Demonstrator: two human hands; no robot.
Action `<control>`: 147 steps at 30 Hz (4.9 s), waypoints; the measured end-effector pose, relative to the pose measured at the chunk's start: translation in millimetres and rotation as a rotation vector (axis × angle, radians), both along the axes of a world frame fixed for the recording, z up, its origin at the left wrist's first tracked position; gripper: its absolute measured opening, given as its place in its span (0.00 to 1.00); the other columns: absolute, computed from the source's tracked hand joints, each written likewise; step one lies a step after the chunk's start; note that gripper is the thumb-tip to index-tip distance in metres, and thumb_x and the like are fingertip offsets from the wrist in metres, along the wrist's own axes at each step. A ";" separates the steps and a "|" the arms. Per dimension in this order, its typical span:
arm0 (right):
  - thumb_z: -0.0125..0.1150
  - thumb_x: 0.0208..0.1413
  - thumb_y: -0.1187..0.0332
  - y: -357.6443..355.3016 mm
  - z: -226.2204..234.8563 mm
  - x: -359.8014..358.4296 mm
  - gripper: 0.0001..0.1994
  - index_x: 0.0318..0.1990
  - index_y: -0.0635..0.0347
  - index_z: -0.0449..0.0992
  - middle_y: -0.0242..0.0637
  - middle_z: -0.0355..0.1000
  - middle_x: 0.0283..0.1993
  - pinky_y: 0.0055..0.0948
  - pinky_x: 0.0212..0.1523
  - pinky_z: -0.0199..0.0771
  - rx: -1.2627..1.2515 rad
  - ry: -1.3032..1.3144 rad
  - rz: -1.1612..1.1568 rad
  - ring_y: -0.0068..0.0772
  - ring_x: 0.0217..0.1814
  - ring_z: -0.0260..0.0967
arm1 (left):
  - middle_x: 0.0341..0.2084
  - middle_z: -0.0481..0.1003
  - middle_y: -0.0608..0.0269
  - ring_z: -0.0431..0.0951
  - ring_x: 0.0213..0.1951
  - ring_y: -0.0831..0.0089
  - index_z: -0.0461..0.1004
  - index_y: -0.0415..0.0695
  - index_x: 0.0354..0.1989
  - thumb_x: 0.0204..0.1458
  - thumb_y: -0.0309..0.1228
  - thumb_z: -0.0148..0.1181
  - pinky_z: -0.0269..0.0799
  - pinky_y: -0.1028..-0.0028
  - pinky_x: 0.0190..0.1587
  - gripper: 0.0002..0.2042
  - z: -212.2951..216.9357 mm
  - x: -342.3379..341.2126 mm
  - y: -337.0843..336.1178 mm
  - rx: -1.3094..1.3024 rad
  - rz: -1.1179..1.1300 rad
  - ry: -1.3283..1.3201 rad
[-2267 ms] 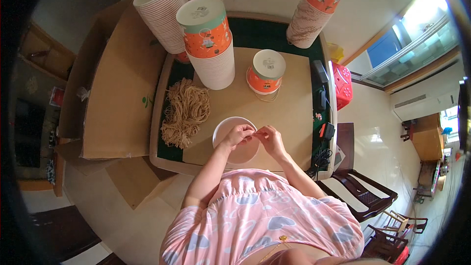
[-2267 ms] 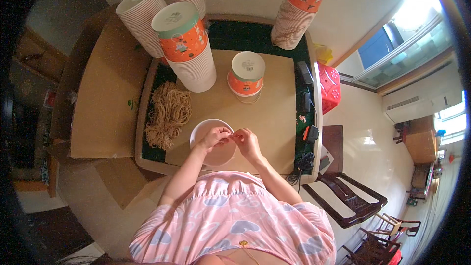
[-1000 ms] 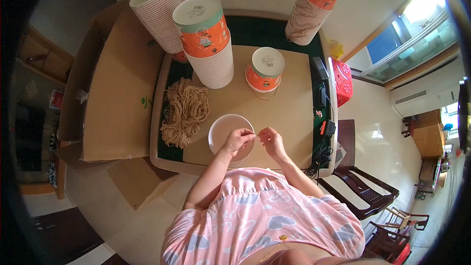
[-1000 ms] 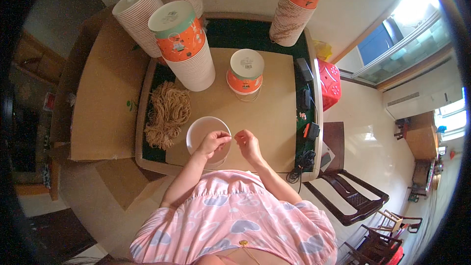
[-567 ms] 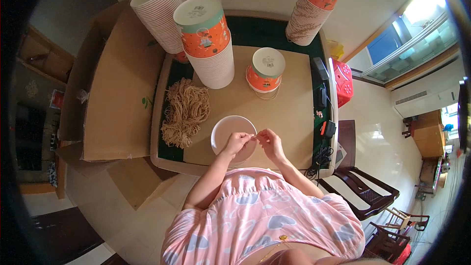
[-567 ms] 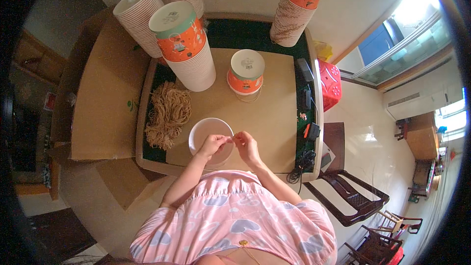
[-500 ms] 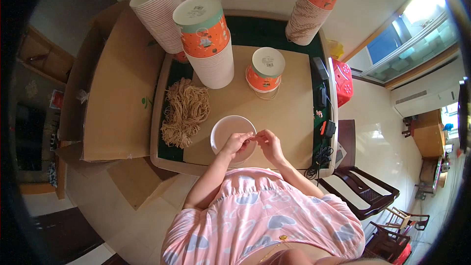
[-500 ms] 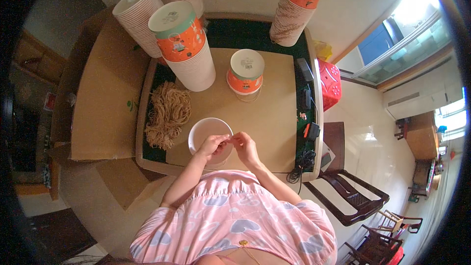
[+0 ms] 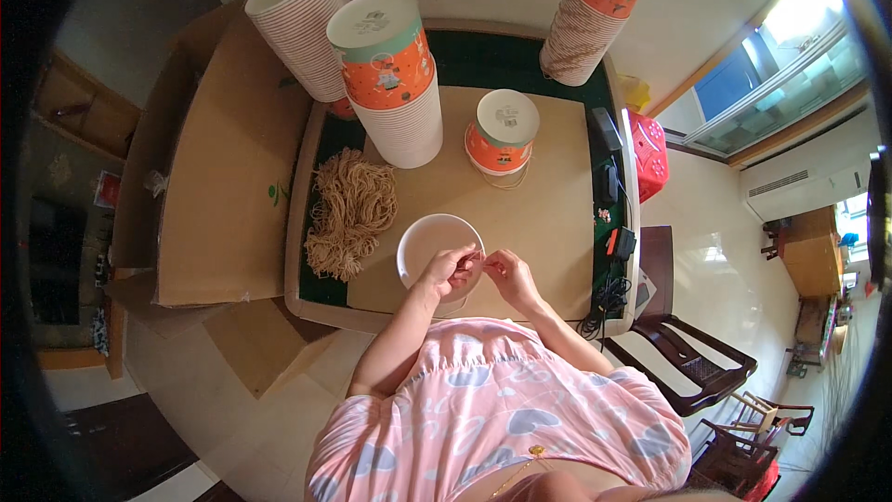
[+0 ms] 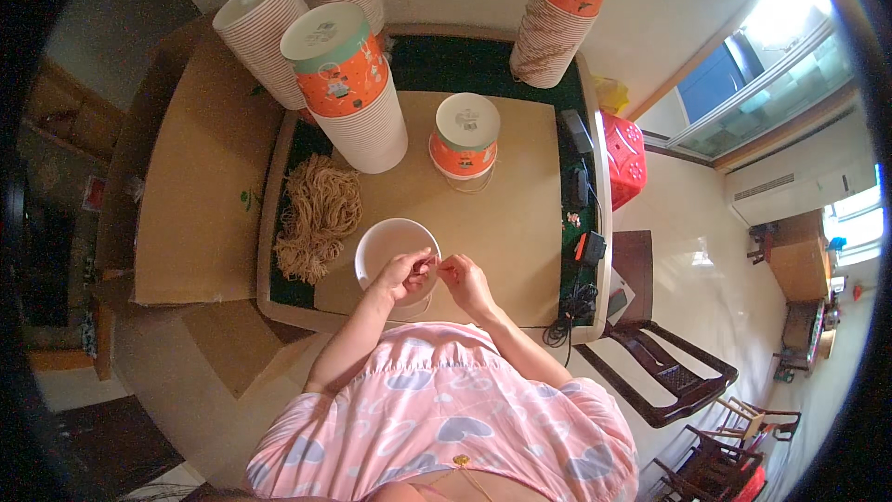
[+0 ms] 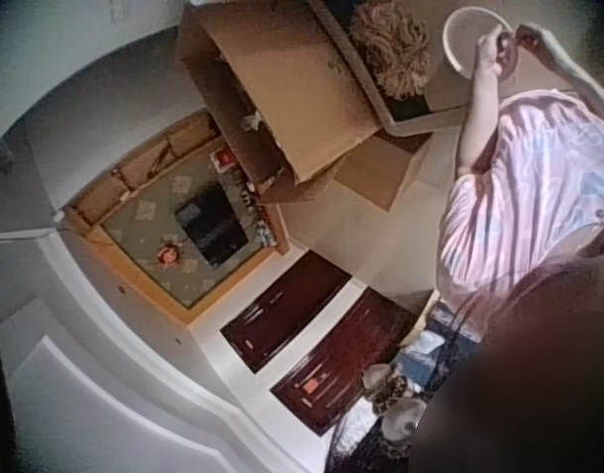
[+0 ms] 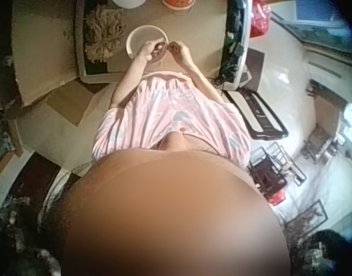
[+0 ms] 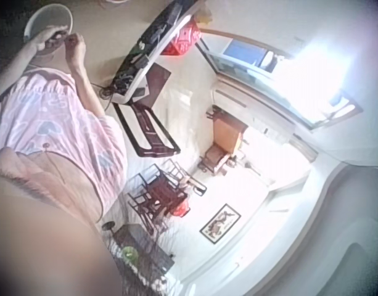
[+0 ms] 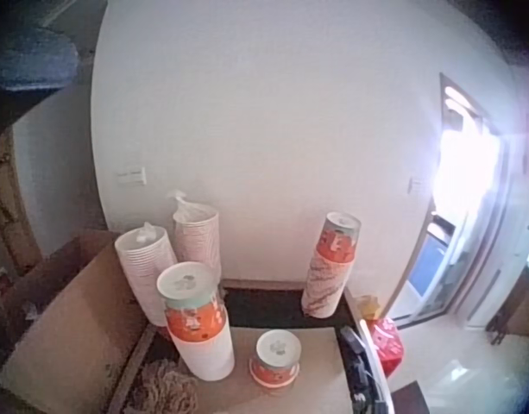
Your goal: Attaching thin strings to paper cups for assembly or packaging.
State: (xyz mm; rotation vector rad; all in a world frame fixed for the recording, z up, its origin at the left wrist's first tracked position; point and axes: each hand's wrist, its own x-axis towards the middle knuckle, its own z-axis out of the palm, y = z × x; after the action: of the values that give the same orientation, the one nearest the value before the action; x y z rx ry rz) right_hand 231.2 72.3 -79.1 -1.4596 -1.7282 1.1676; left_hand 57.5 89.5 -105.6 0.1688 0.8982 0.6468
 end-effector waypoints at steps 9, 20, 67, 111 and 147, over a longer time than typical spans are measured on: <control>0.59 0.48 0.73 -2.0 -0.5 -6.9 0.04 0.32 0.62 0.73 0.40 0.67 0.28 0.31 0.29 0.69 0.096 -0.086 0.088 0.37 0.27 0.68 | 0.12 0.61 0.79 0.53 0.12 0.88 0.72 0.46 0.27 0.52 0.33 0.55 0.44 0.86 0.13 0.06 -15.6 -0.5 2.2 -0.037 -0.038 -0.105; 0.56 0.53 0.69 10.3 -14.6 -3.6 0.06 0.33 0.63 0.71 0.32 0.70 0.23 0.21 0.23 0.65 -0.221 0.194 -0.203 0.19 0.23 0.64 | 0.22 0.74 0.68 0.73 0.24 0.81 0.75 0.41 0.28 0.46 0.24 0.59 0.68 0.78 0.27 0.01 5.7 16.2 -9.9 0.872 -0.002 0.848; 0.56 0.54 0.65 21.3 -18.7 -0.8 0.09 0.33 0.62 0.75 0.28 0.70 0.23 0.18 0.24 0.64 -0.400 0.258 -0.126 0.17 0.24 0.65 | 0.22 0.74 0.59 0.76 0.23 0.69 0.75 0.39 0.25 0.43 0.24 0.60 0.71 0.72 0.26 0.02 12.9 25.3 -16.8 1.049 0.105 1.140; 0.57 0.47 0.69 14.6 6.6 -18.0 0.03 0.30 0.55 0.75 0.39 0.67 0.31 0.36 0.32 0.71 0.137 -0.216 0.088 0.42 0.33 0.69 | 0.22 0.76 0.66 0.71 0.19 0.83 0.74 0.39 0.34 0.49 0.27 0.55 0.66 0.83 0.21 0.06 -3.8 -0.9 -23.1 0.453 0.191 0.626; 0.59 0.46 0.71 16.0 16.9 -20.1 0.03 0.30 0.56 0.75 0.39 0.67 0.32 0.36 0.32 0.71 0.191 -0.232 0.144 0.43 0.32 0.70 | 0.24 0.77 0.63 0.76 0.28 0.78 0.75 0.37 0.33 0.48 0.22 0.57 0.71 0.79 0.31 0.05 22.1 -2.4 -27.0 0.878 0.039 0.975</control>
State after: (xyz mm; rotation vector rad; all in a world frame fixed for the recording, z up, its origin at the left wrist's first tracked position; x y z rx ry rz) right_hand 211.1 88.3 -62.2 -1.4175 -2.0711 0.9007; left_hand 55.1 62.6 -83.5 1.3427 1.4848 0.9840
